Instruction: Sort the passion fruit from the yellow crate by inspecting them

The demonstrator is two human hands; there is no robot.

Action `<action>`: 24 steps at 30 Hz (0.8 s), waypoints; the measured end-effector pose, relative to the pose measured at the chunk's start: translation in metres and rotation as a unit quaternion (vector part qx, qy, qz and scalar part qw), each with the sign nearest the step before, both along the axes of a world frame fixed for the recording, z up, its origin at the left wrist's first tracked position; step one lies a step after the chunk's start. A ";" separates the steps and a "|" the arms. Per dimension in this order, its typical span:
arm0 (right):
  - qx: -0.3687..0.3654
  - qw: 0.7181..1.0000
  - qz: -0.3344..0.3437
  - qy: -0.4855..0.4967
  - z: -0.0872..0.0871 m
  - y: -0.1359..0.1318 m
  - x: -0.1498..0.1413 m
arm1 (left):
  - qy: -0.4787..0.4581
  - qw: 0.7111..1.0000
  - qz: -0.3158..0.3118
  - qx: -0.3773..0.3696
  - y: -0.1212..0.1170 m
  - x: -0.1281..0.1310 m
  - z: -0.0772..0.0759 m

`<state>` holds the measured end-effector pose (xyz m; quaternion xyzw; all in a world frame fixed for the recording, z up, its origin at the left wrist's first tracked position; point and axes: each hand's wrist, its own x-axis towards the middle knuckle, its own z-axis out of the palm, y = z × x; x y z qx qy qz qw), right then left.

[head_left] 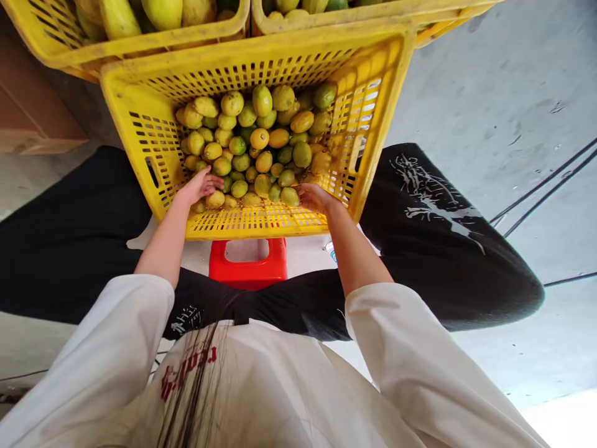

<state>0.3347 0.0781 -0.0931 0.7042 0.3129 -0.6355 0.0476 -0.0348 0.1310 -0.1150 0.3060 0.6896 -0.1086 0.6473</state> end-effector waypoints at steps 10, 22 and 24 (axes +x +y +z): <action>0.022 0.981 -0.103 0.160 -0.007 0.014 -0.049 | -0.026 0.928 -0.335 0.163 -0.023 0.117 0.014; 0.135 0.923 0.360 -0.019 -0.015 -0.011 -0.050 | 0.032 0.860 -0.458 0.222 -0.041 0.130 0.010; 0.121 0.897 0.424 -0.024 -0.012 -0.014 -0.044 | 0.020 0.862 -0.446 0.240 -0.042 0.138 0.008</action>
